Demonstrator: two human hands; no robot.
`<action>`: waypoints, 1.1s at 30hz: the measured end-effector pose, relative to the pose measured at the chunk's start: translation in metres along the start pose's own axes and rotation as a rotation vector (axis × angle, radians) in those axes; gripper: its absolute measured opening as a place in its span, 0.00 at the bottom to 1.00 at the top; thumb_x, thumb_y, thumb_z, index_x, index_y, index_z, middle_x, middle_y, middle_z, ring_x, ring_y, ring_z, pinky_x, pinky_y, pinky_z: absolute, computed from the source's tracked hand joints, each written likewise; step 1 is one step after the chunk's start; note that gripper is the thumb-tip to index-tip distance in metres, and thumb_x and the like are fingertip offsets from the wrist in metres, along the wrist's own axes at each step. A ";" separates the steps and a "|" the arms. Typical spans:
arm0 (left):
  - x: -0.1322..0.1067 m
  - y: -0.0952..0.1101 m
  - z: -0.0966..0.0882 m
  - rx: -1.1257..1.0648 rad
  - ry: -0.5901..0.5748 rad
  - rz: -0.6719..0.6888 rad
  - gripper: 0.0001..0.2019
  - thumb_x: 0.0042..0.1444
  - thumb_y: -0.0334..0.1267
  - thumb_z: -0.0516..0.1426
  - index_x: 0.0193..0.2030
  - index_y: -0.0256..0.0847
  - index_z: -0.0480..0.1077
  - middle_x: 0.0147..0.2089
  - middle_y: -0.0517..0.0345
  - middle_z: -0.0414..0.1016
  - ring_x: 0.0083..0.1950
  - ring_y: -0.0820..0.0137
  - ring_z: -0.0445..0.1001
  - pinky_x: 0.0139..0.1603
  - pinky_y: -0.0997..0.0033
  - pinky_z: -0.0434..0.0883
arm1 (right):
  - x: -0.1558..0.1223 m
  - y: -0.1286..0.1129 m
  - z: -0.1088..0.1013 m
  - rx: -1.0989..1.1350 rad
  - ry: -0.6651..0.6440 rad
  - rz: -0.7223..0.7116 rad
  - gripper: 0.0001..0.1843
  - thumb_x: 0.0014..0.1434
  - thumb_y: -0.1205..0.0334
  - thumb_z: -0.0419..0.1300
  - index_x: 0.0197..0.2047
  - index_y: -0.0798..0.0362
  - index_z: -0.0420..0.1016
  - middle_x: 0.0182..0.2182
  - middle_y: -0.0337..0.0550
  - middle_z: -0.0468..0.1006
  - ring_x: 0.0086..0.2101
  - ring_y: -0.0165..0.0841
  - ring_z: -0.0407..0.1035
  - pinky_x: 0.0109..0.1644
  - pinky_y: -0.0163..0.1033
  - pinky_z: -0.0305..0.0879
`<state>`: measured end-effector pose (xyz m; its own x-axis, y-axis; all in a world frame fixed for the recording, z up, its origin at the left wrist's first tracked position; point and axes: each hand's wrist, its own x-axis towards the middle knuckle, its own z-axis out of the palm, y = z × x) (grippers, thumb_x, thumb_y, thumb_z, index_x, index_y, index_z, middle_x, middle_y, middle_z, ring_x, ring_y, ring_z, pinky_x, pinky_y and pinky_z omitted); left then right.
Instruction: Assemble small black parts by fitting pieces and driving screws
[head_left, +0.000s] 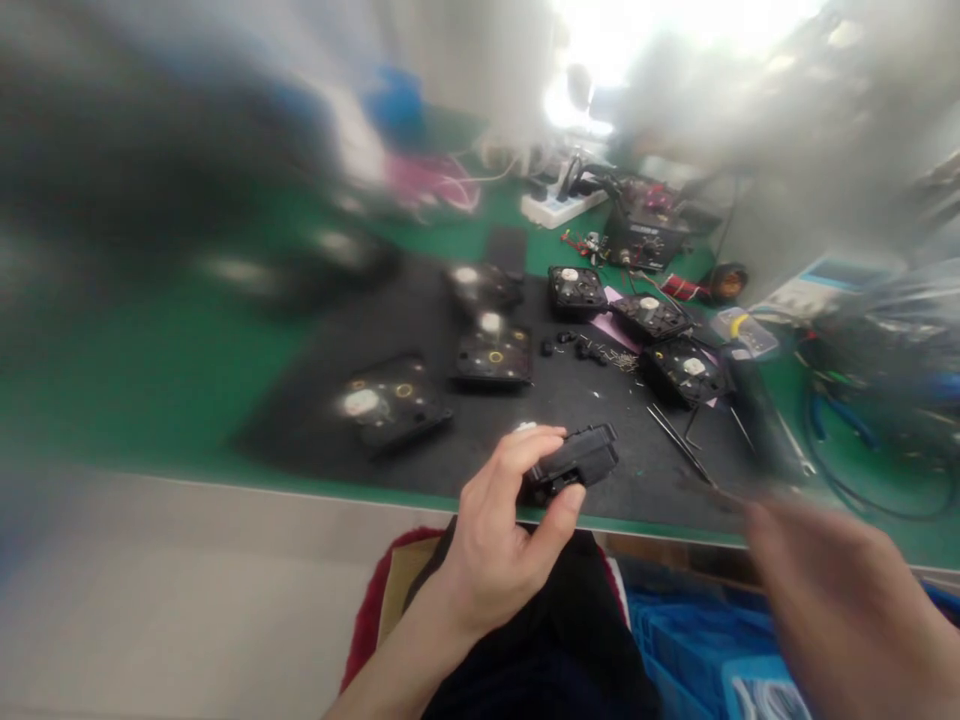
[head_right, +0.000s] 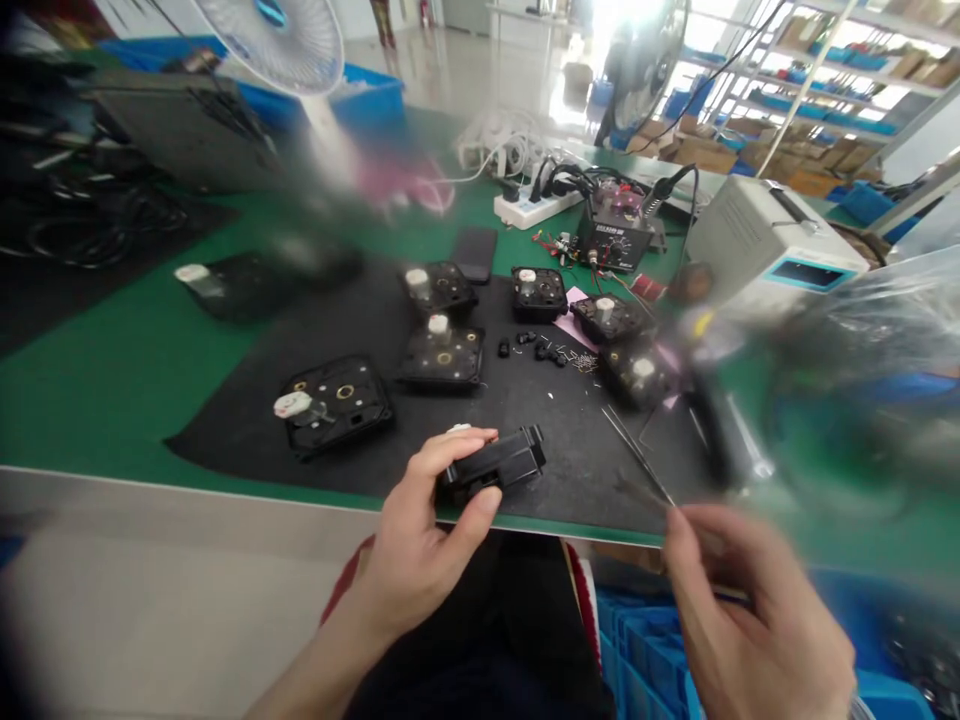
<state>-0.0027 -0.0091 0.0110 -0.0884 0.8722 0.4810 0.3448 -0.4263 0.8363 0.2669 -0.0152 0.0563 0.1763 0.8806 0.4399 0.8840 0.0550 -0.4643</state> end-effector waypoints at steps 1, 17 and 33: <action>0.000 0.001 0.000 -0.001 0.005 -0.003 0.20 0.70 0.33 0.62 0.66 0.45 0.66 0.65 0.49 0.74 0.68 0.60 0.73 0.72 0.54 0.70 | 0.000 -0.004 0.005 0.006 -0.035 -0.027 0.22 0.67 0.39 0.64 0.49 0.49 0.82 0.36 0.44 0.84 0.30 0.35 0.77 0.35 0.39 0.70; -0.003 -0.009 -0.004 0.004 -0.060 0.011 0.24 0.70 0.34 0.62 0.70 0.46 0.63 0.69 0.48 0.72 0.72 0.58 0.70 0.76 0.51 0.67 | 0.002 -0.093 0.006 0.246 -0.115 -0.313 0.08 0.75 0.55 0.59 0.48 0.44 0.80 0.30 0.33 0.84 0.27 0.28 0.79 0.37 0.31 0.76; -0.004 -0.009 -0.004 0.017 -0.065 0.000 0.22 0.73 0.38 0.59 0.71 0.48 0.63 0.69 0.49 0.72 0.73 0.58 0.69 0.76 0.51 0.67 | -0.032 -0.076 0.044 0.230 0.029 -0.683 0.11 0.67 0.75 0.66 0.50 0.56 0.79 0.36 0.42 0.88 0.33 0.28 0.83 0.42 0.30 0.78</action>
<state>-0.0097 -0.0092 0.0025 -0.0279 0.8863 0.4624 0.3606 -0.4225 0.8316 0.1747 -0.0269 0.0435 -0.3687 0.6018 0.7085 0.6883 0.6890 -0.2271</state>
